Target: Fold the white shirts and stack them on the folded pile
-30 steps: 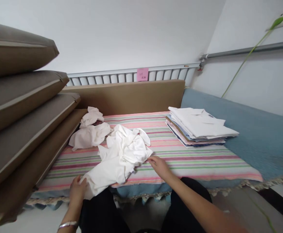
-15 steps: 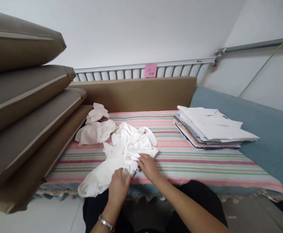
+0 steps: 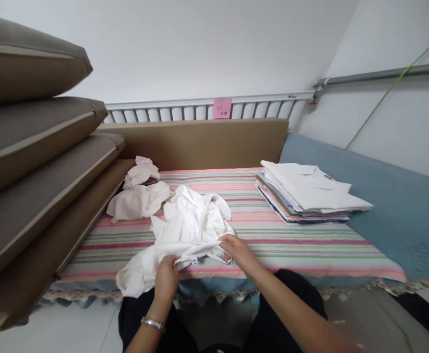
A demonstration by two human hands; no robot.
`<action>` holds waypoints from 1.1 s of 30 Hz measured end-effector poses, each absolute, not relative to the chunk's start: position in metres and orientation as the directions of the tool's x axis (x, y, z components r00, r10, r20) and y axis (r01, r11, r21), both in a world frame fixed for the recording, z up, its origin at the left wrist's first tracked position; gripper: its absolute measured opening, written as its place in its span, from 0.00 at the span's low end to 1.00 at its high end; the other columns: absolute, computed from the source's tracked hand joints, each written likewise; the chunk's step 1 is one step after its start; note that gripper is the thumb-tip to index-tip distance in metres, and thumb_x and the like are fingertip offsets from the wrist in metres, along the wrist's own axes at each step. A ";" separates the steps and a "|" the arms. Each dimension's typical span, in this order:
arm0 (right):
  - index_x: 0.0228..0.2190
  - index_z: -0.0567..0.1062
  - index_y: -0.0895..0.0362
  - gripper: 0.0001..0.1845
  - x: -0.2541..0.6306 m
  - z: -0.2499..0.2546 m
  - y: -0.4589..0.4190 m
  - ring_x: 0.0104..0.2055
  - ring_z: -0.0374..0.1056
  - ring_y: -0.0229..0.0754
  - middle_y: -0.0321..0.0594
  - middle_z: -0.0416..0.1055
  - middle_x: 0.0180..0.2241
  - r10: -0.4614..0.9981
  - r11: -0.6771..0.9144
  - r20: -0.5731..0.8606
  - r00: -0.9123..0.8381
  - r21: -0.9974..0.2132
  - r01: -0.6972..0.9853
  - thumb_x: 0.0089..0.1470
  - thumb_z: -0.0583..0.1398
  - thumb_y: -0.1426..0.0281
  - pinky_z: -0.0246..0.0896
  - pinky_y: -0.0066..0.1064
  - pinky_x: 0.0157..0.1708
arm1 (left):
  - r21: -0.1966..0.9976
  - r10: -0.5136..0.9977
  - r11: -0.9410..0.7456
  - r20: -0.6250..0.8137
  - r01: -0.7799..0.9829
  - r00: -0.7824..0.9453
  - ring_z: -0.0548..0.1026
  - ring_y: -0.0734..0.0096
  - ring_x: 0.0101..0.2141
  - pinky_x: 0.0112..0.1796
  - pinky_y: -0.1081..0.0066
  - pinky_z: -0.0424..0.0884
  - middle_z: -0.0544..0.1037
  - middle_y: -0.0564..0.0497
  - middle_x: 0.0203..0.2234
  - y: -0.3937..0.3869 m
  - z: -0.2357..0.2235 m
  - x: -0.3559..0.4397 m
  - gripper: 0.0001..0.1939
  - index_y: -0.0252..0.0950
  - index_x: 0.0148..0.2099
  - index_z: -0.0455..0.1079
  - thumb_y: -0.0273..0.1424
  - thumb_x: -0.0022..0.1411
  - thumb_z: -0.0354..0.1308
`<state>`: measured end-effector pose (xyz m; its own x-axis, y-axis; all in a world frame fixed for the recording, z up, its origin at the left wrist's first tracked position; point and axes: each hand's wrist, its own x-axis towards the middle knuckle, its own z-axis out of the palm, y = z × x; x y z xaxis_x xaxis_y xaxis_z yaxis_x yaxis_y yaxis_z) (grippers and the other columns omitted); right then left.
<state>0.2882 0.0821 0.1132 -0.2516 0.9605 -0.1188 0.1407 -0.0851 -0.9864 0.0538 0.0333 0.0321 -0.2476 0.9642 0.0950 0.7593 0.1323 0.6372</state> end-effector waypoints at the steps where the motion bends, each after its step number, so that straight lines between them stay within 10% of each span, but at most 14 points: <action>1: 0.29 0.68 0.57 0.13 0.292 0.119 0.083 0.16 0.57 0.33 0.25 0.58 0.12 0.951 -0.131 -0.159 -0.266 -0.984 0.121 0.46 0.58 0.61 0.54 0.25 0.21 | 0.652 0.962 0.141 0.089 0.745 -0.259 0.71 0.64 0.39 0.44 0.67 0.64 0.75 0.45 0.35 0.030 0.032 0.051 0.14 0.33 0.37 0.71 0.22 0.54 0.45; 10: 0.41 0.71 0.60 0.21 0.362 0.193 0.094 0.13 0.48 0.26 0.28 0.65 0.17 0.715 -0.209 -0.320 -0.621 -0.946 0.246 0.44 0.63 0.65 0.55 0.23 0.19 | 0.720 0.909 0.321 -0.051 0.616 -0.414 0.73 0.63 0.38 0.41 0.68 0.64 0.76 0.47 0.32 0.027 0.025 0.034 0.15 0.37 0.34 0.72 0.20 0.50 0.46; 20: 0.43 0.71 0.62 0.21 0.432 0.243 0.145 0.13 0.48 0.25 0.25 0.57 0.15 0.882 -0.212 -0.247 -0.401 -0.969 0.130 0.45 0.63 0.70 0.58 0.23 0.19 | 0.926 0.912 0.320 -0.245 0.200 -0.328 0.74 0.66 0.31 0.33 0.68 0.69 0.77 0.49 0.27 0.022 0.022 0.027 0.12 0.33 0.33 0.70 0.28 0.48 0.48; 24: 0.42 0.71 0.68 0.20 0.363 0.267 0.187 0.16 0.55 0.25 0.31 0.64 0.18 0.981 0.026 -0.020 -0.195 -0.972 0.234 0.46 0.61 0.73 0.63 0.29 0.26 | 0.908 0.920 0.325 -0.369 -0.266 -0.135 0.74 0.70 0.28 0.31 0.70 0.69 0.77 0.50 0.27 0.006 0.034 0.039 0.15 0.32 0.38 0.69 0.35 0.48 0.58; 27: 0.52 0.64 0.62 0.31 0.286 0.294 0.201 0.39 0.68 0.38 0.40 0.71 0.37 0.874 0.470 0.404 -0.271 -0.846 0.252 0.45 0.61 0.74 0.59 0.42 0.45 | 0.790 0.900 0.369 -0.436 -0.489 -0.025 0.73 0.73 0.24 0.28 0.73 0.68 0.76 0.52 0.23 -0.007 0.046 0.051 0.17 0.34 0.35 0.68 0.37 0.44 0.65; 29: 0.54 0.62 0.58 0.34 0.243 0.302 0.196 0.54 0.60 0.44 0.41 0.65 0.51 0.696 0.705 0.580 -0.423 -0.665 0.247 0.45 0.61 0.73 0.50 0.45 0.53 | 0.771 0.887 0.359 -0.457 -0.526 -0.062 0.73 0.74 0.23 0.26 0.73 0.68 0.75 0.54 0.23 -0.014 0.055 0.058 0.18 0.35 0.34 0.66 0.37 0.43 0.67; 33: 0.47 0.71 0.53 0.20 0.212 0.262 0.158 0.49 0.65 0.43 0.39 0.70 0.48 0.666 0.726 0.390 -0.636 -0.535 0.432 0.50 0.58 0.69 0.57 0.35 0.49 | 0.774 0.863 0.269 -0.458 -0.573 -0.213 0.72 0.74 0.24 0.25 0.74 0.69 0.74 0.55 0.24 -0.021 0.073 0.065 0.18 0.37 0.34 0.65 0.35 0.43 0.67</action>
